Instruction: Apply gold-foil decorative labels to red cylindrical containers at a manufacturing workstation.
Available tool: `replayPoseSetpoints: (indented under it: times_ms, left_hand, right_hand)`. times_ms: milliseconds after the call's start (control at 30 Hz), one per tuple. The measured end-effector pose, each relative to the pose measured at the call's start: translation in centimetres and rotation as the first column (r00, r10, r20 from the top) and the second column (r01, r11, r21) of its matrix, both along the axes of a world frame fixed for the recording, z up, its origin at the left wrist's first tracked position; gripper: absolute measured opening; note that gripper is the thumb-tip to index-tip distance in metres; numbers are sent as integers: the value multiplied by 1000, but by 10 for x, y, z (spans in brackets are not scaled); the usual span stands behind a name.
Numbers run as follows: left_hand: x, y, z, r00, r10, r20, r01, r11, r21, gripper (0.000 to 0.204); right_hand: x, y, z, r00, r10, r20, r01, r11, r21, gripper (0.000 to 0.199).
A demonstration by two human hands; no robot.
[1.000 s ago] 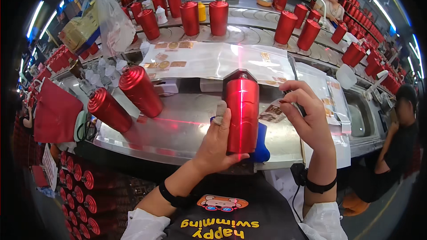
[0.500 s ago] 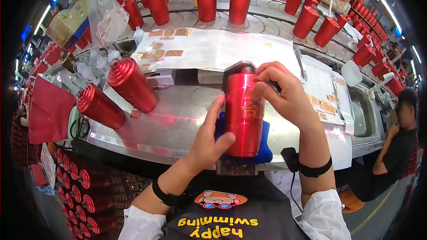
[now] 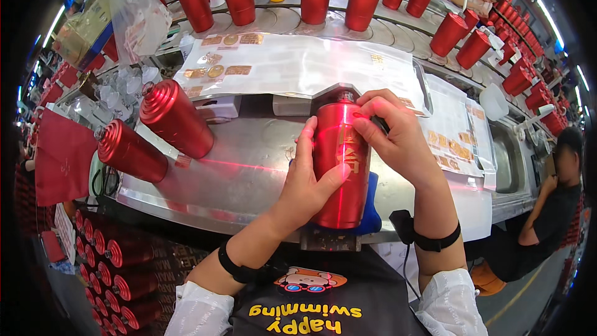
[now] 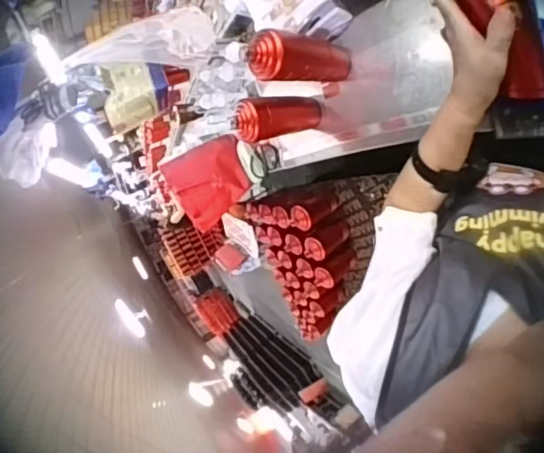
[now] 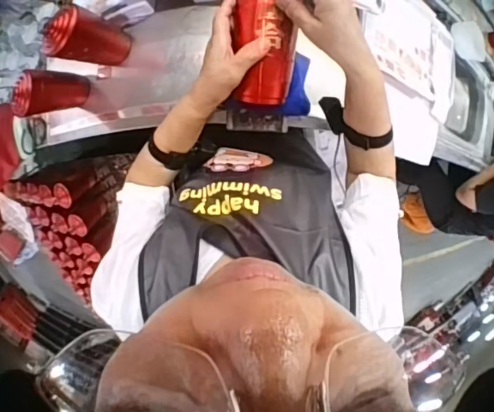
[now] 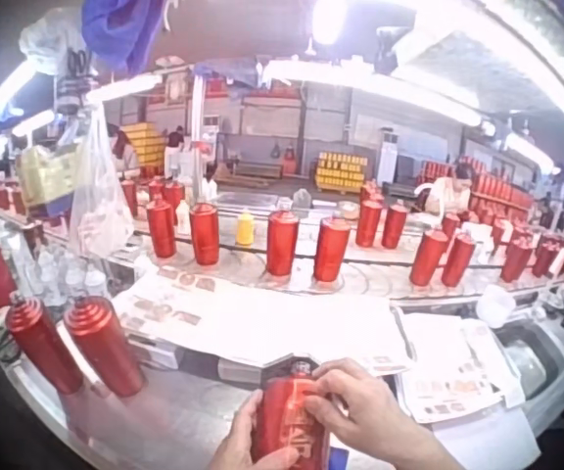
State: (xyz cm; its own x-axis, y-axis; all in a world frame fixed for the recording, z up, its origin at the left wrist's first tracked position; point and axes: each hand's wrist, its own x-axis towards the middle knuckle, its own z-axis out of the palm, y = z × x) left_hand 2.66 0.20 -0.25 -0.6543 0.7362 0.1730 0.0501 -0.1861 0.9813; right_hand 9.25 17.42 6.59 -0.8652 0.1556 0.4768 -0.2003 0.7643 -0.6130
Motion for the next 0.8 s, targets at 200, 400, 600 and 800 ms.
replayPoseSetpoints:
  times_ms: [200,400,600,800]
  left_hand:
    - [1,3,8,999,3,49,-4,1000,9,83]
    - [3,3,9,999,6,50,-7,1000,24,82]
    - [1,2,4,998,-11,67,10,1000,23,80]
    - [-3,-4,-4,997,15,78,-20,997,69,81]
  right_hand:
    - [-2,-1,-2,1000,-3,-18,3,1000,12,14]
    - [-2,1,-2,1000,6,-23,-5,1000,13,14]
    - [1,2,-1,1000,2,-31,-1,1000,26,14]
    - [-3,24,13,996,-21,-92,11,995,-103,11]
